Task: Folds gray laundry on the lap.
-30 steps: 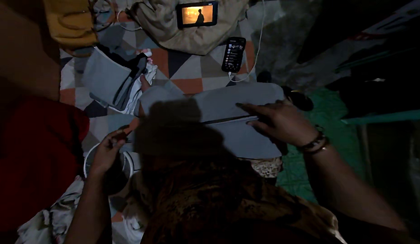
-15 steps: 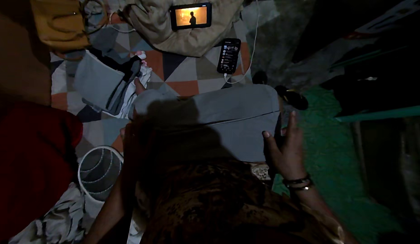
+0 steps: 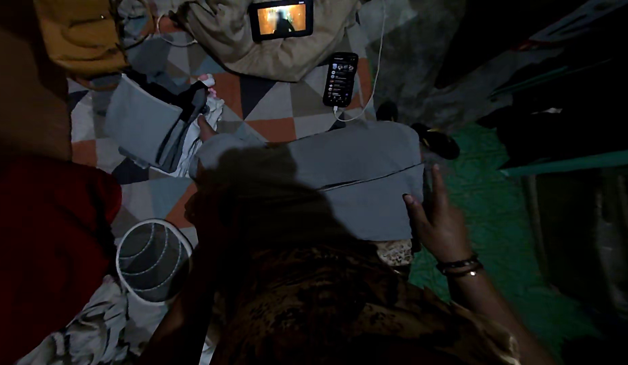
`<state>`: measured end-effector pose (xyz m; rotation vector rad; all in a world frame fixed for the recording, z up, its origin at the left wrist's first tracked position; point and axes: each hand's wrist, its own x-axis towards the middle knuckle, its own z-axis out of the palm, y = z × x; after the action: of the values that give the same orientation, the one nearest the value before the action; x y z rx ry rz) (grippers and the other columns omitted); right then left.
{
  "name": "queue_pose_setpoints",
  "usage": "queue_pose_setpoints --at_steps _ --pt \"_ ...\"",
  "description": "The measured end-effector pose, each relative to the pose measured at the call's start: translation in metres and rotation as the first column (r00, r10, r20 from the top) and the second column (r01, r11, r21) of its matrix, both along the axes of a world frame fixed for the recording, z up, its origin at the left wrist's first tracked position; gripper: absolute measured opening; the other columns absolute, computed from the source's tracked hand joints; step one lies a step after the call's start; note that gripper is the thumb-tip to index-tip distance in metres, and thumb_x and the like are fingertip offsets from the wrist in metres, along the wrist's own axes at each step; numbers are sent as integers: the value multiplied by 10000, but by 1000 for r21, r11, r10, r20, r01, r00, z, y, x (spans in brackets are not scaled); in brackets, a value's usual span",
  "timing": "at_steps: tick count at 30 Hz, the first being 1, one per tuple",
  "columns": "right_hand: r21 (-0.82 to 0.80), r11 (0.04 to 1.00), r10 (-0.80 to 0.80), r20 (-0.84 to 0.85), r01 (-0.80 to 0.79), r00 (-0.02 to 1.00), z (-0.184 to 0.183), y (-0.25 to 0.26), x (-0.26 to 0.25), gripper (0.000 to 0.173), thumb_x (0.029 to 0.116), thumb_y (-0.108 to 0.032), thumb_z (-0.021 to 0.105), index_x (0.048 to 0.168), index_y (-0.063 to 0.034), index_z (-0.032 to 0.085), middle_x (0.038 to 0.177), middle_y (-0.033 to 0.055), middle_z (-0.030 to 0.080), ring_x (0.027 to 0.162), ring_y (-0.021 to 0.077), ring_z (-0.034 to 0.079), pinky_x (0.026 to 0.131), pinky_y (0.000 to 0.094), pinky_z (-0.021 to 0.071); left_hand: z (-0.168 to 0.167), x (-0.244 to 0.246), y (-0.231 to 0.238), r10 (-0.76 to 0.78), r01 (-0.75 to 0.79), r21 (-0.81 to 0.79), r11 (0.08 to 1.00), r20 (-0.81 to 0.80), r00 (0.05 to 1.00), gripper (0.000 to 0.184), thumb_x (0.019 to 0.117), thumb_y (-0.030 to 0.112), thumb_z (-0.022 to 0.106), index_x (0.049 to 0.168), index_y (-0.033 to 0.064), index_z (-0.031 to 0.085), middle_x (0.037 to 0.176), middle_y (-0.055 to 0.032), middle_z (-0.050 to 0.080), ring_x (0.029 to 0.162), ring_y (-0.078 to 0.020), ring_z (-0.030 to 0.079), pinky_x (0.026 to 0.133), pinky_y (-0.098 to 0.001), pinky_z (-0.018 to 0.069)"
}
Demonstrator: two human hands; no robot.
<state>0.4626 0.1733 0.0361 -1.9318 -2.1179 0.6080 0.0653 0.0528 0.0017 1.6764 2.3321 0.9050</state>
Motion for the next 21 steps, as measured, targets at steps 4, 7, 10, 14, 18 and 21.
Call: queue_pose_setpoints --at_steps 4,7,10,14,18,21 --pt "169 986 21 -111 -1 994 -1 12 3 838 993 -485 541 1600 9 240 1357 369 493 1163 460 556 921 546 501 6 -2 6 -80 80 -8 997 -7 997 408 1003 290 528 1314 56 650 1223 -122 699 1262 -331 539 1128 -544 253" --pt "221 975 83 -191 -40 978 0 22 -4 793 1019 -421 514 1602 21 208 1380 321 538 1245 435 538 1018 542 454 14 -5 14 -75 78 -65 995 55 996 367 988 224 579 1283 27 670 1180 -173 708 1153 -389 608 1041 -620 350" --pt "252 964 133 -180 -85 975 -8 29 -14 696 1029 -345 496 1582 20 283 1335 280 581 1198 432 550 1010 558 451 19 -11 19 -51 80 -196 977 148 988 370 1004 145 565 1335 -11 620 1242 -242 663 1147 -434 627 1001 -619 458" --pt "289 957 80 -149 -34 986 -18 33 -17 625 1036 -302 478 1580 -29 336 1236 286 587 1109 407 575 958 534 485 17 -13 22 -23 65 -268 961 158 987 373 1007 133 578 1349 -8 622 1268 -253 657 1178 -421 632 1020 -568 491" --pt "267 963 0 -149 41 989 -17 30 -18 650 1041 -292 479 1604 -36 277 1186 295 565 1025 372 584 901 492 506 16 -14 25 -72 89 -400 912 57 996 398 1033 231 579 1409 103 608 1310 -210 649 1214 -412 613 1021 -577 473" --pt "160 979 -97 -177 126 979 -14 28 -20 730 1035 -333 489 1627 -39 178 1241 306 549 1014 359 592 880 481 515 16 -15 23 -80 70 -325 943 -18 997 359 1003 267 630 1285 51 681 1184 -228 694 1089 -421 673 916 -591 533"
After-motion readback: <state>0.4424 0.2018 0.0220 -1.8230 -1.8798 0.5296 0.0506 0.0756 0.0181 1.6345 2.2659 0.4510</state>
